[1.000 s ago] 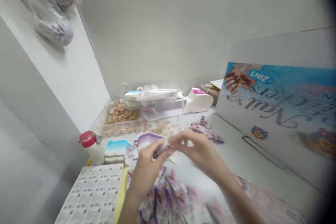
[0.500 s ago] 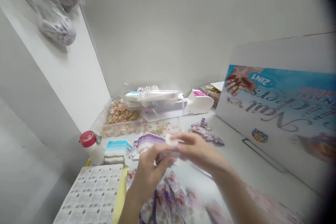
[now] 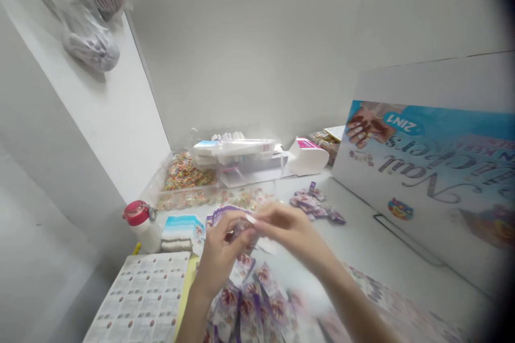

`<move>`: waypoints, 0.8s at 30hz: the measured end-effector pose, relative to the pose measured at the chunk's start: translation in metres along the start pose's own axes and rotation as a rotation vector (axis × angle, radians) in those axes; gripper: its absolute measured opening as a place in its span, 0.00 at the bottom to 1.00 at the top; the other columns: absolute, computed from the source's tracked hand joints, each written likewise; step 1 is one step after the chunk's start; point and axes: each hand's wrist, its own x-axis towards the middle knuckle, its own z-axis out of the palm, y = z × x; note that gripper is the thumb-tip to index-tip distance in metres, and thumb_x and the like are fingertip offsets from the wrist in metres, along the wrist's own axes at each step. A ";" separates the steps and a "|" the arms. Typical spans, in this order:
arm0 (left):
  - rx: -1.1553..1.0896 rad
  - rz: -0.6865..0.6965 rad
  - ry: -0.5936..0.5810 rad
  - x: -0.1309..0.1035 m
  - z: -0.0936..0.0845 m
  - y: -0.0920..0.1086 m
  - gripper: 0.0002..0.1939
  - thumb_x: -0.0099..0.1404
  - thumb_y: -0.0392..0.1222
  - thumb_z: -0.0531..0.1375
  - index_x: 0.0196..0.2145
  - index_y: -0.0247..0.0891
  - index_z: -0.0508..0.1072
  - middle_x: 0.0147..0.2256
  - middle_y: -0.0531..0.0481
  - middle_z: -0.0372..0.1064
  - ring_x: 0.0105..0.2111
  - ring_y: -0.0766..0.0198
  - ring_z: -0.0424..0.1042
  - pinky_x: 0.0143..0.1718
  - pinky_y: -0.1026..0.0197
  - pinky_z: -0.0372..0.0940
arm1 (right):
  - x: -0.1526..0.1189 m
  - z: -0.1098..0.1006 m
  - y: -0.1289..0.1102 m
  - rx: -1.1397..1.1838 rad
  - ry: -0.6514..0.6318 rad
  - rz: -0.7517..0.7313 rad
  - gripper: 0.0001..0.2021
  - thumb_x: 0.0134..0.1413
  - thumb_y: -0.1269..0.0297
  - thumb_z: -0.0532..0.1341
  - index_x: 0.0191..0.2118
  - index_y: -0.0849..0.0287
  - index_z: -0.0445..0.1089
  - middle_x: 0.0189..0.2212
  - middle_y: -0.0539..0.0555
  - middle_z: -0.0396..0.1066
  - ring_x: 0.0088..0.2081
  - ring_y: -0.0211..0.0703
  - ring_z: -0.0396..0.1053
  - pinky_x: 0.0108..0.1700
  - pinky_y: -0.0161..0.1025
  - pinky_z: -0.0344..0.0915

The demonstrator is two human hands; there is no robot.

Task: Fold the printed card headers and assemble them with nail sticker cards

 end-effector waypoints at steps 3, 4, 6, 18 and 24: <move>-0.026 -0.013 -0.030 -0.003 0.001 0.002 0.12 0.60 0.47 0.62 0.39 0.39 0.68 0.23 0.56 0.66 0.22 0.69 0.65 0.22 0.69 0.60 | 0.001 -0.001 0.004 0.135 -0.013 0.100 0.10 0.48 0.59 0.67 0.27 0.60 0.69 0.23 0.47 0.67 0.25 0.34 0.64 0.28 0.33 0.60; -0.029 -0.016 -0.029 -0.004 0.001 0.002 0.14 0.60 0.47 0.62 0.41 0.39 0.67 0.23 0.57 0.66 0.22 0.70 0.65 0.22 0.69 0.60 | 0.000 -0.001 0.004 0.157 -0.013 0.096 0.11 0.48 0.60 0.67 0.25 0.60 0.68 0.22 0.46 0.66 0.24 0.33 0.62 0.27 0.32 0.59; -0.031 -0.026 -0.021 -0.005 0.002 0.004 0.17 0.59 0.46 0.63 0.44 0.40 0.66 0.23 0.57 0.66 0.21 0.70 0.65 0.23 0.69 0.61 | -0.001 -0.002 0.004 0.186 -0.014 0.068 0.12 0.47 0.61 0.68 0.24 0.60 0.67 0.22 0.46 0.65 0.24 0.33 0.62 0.27 0.33 0.59; -0.060 -0.081 0.016 -0.003 -0.001 0.006 0.12 0.62 0.50 0.59 0.38 0.41 0.64 0.20 0.60 0.61 0.18 0.71 0.62 0.15 0.72 0.59 | -0.007 -0.013 -0.006 -0.250 -0.150 -0.155 0.09 0.54 0.59 0.63 0.41 0.50 0.76 0.37 0.52 0.71 0.38 0.40 0.69 0.40 0.38 0.66; -0.001 -0.062 0.009 0.000 0.002 0.001 0.11 0.62 0.50 0.58 0.36 0.40 0.66 0.21 0.58 0.61 0.20 0.70 0.62 0.17 0.71 0.60 | -0.005 -0.028 -0.006 -0.287 -0.326 -0.116 0.15 0.55 0.59 0.62 0.50 0.44 0.72 0.44 0.52 0.72 0.45 0.42 0.68 0.48 0.42 0.65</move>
